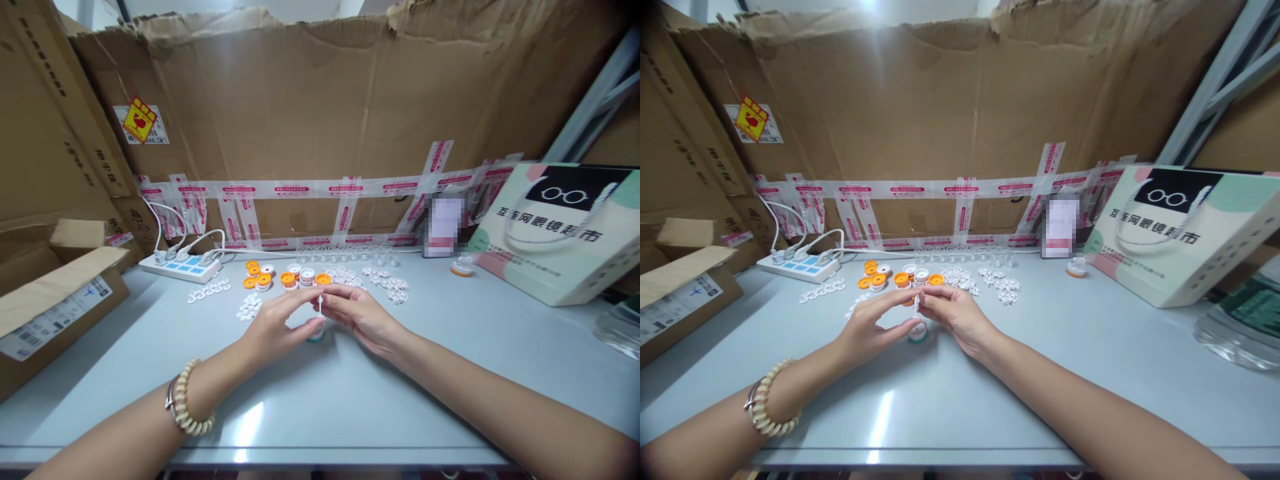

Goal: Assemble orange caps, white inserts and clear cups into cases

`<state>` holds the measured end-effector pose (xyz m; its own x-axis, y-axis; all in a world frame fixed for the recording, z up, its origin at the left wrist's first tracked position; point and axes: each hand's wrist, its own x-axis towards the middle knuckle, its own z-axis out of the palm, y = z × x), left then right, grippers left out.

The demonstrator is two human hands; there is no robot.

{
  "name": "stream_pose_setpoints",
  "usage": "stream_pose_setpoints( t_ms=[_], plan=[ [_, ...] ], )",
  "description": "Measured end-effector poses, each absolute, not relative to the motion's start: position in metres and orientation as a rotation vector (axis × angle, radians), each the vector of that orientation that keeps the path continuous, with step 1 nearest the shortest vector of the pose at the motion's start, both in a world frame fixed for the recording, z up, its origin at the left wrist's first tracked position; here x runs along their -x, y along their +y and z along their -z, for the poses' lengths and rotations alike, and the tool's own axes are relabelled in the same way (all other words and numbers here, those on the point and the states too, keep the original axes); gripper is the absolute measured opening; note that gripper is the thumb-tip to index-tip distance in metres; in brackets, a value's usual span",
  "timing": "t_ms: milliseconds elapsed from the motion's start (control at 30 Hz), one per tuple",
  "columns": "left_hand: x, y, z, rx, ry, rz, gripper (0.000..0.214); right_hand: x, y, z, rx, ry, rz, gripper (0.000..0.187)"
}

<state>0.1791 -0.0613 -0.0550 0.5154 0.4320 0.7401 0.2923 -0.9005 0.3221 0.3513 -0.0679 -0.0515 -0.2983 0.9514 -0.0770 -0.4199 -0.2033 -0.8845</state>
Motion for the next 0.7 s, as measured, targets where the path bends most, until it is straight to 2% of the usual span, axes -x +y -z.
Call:
stream_pose_setpoints(
  t_ms=[167, 267, 400, 700],
  plan=[
    [-0.179, -0.065, 0.050, -2.604, 0.546, -1.295, 0.039, -0.351, -0.069, 0.052, 0.907, -1.173, -1.585, 0.031],
    [-0.179, -0.068, 0.044, -2.573, 0.571, -1.412, 0.038, -0.354, -0.070, 0.048, 0.935, -1.212, -1.533, 0.032],
    [-0.178, -0.071, 0.040, -2.534, 0.709, -1.542, 0.038, -0.361, -0.071, 0.039, 0.841, -1.222, -1.595, 0.028],
    [-0.178, -0.071, 0.040, -2.582, 0.691, -1.461, 0.037, -0.359, -0.077, 0.035, 0.717, -1.336, -1.719, 0.027]
  ],
)
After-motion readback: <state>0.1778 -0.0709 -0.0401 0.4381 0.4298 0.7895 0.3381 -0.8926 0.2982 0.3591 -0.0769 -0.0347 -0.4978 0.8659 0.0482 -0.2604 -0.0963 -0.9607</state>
